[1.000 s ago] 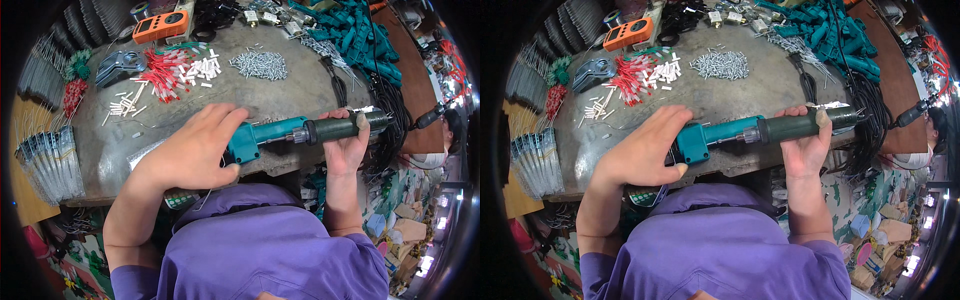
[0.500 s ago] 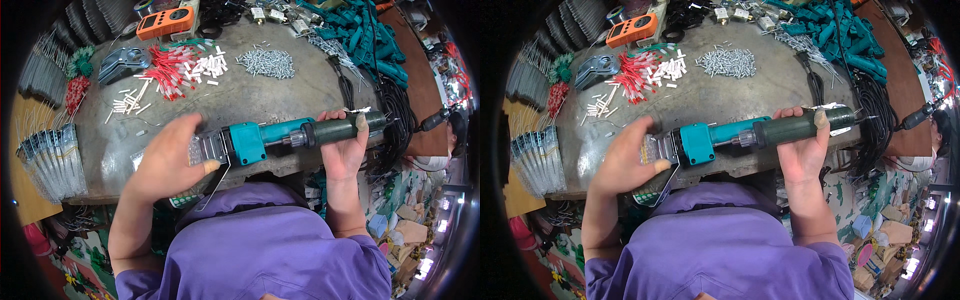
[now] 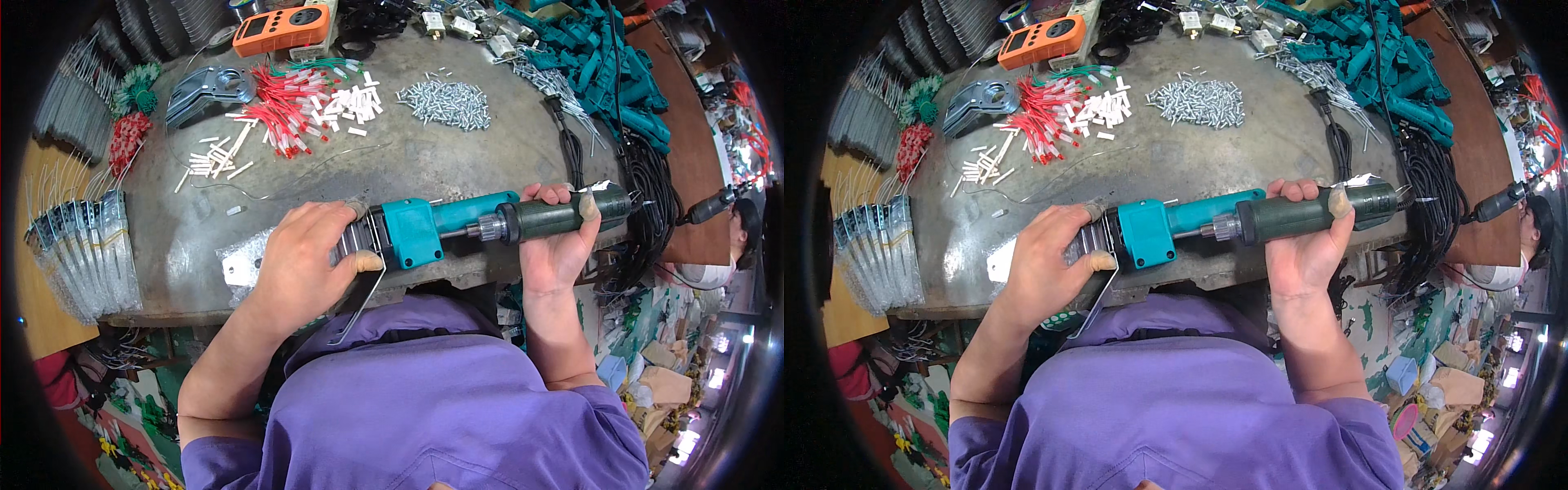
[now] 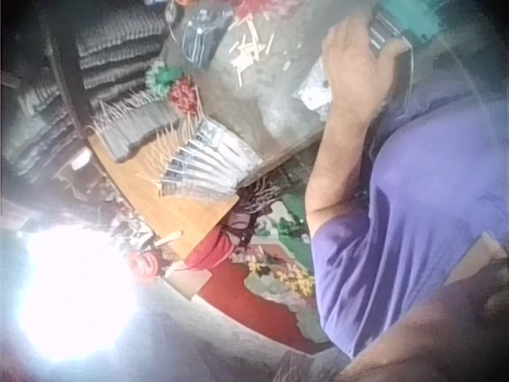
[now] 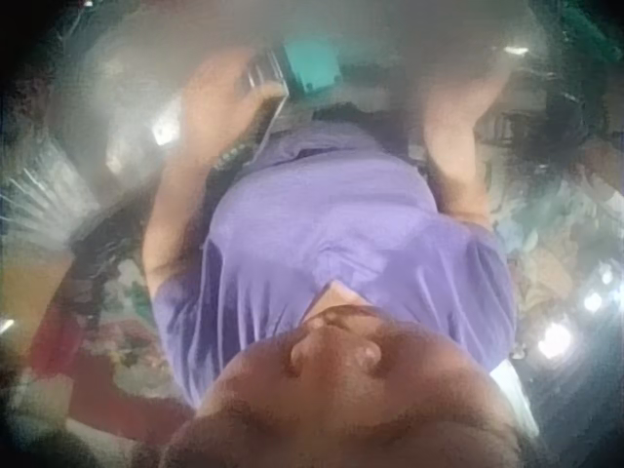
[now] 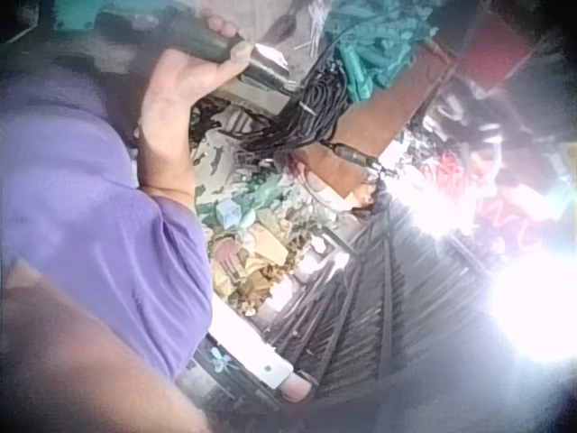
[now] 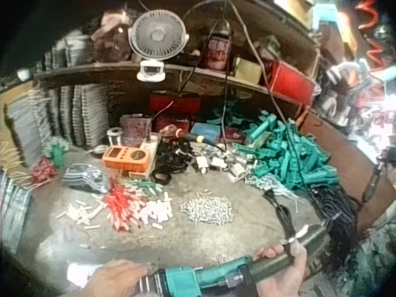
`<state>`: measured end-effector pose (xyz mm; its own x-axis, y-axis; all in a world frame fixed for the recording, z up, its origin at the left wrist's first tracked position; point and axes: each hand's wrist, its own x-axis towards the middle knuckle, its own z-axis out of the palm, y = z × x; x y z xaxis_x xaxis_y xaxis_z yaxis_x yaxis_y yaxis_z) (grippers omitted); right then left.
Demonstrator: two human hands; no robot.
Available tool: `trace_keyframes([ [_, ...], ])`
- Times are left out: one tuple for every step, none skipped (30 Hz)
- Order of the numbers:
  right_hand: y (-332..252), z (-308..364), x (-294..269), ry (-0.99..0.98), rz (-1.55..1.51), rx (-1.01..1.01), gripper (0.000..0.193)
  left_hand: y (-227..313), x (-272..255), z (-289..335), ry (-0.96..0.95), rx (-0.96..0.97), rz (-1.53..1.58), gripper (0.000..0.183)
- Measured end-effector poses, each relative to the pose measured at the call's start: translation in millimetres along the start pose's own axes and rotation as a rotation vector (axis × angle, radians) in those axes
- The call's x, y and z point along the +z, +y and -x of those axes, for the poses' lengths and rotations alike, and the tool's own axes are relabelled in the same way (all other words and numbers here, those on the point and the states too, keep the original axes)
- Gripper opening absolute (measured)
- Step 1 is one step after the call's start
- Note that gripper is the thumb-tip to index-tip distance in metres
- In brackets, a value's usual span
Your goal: The person assembles an electronic device by wiring internal components into a green plastic housing and securing it with screws using an electric screwdriver.
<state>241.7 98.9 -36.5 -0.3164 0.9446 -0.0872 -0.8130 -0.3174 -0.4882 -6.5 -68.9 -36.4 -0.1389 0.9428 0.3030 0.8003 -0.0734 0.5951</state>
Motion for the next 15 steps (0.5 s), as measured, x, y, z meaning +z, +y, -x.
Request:
trace_keyframes([
  [0.1, -0.4, 0.8, -0.008, -0.011, -0.002, 0.032, 0.4, -1.2, -0.2, 0.0, 0.0, -0.002, 0.055],
  [-0.3, -0.7, 4.8, -0.009, -0.013, -0.002, 0.032, 1.1, -3.0, -0.6, -0.05, -0.023, -0.01, 0.058],
  [-1.6, -1.1, 11.5, 0.013, 0.024, 0.0, 0.032, 2.5, -4.7, -1.3, -0.101, -0.046, -0.019, 0.061],
  [-2.2, -1.7, 15.6, 0.038, 0.057, -0.001, 0.032, 4.4, -7.3, -1.8, -0.105, -0.042, -0.024, 0.061],
  [-3.2, -4.1, 16.6, 0.04, 0.05, -0.005, 0.032, 7.1, -9.9, -1.6, -0.125, -0.083, -0.004, 0.065],
  [-5.0, -8.0, 16.9, 0.04, 0.05, 0.018, 0.031, 9.1, -11.6, -1.1, -0.144, -0.124, 0.016, 0.069],
  [-7.8, -12.4, 16.4, 0.041, 0.05, 0.037, 0.03, 8.0, -13.7, -0.1, -0.15, -0.117, 0.011, 0.069],
  [-12.8, -17.3, 14.4, 0.015, 0.028, 0.007, 0.029, 4.6, -17.5, 2.1, -0.123, -0.024, -0.081, 0.074],
  [-15.6, -22.6, 13.5, 0.019, 0.022, -0.001, 0.029, 1.9, -20.3, 3.0, -0.095, 0.069, -0.171, 0.08],
  [-18.8, -26.8, 11.8, 0.032, 0.018, -0.032, 0.028, 2.0, -22.0, 1.9, -0.104, 0.078, -0.169, 0.08],
  [-20.9, -30.0, 11.1, 0.045, 0.015, -0.062, 0.027, 3.0, -24.9, -0.2, -0.144, 0.062, -0.203, 0.081],
  [-19.5, -31.1, 13.6, 0.08, 0.031, -0.061, 0.027, 3.5, -25.7, -1.9, -0.183, 0.045, -0.238, 0.081],
  [-16.4, -31.4, 14.3, 0.083, 0.028, -0.068, 0.027, 2.7, -23.8, -2.1, -0.188, 0.053, -0.238, 0.081],
  [-13.3, -31.6, 14.6, 0.067, 0.025, -0.048, 0.027, 0.6, -19.9, -1.2, -0.182, 0.052, -0.22, 0.082],
  [-11.1, -31.7, 14.8, 0.051, 0.022, -0.027, 0.028, -1.1, -17.1, -1.0, -0.176, 0.052, -0.2, 0.082],
])
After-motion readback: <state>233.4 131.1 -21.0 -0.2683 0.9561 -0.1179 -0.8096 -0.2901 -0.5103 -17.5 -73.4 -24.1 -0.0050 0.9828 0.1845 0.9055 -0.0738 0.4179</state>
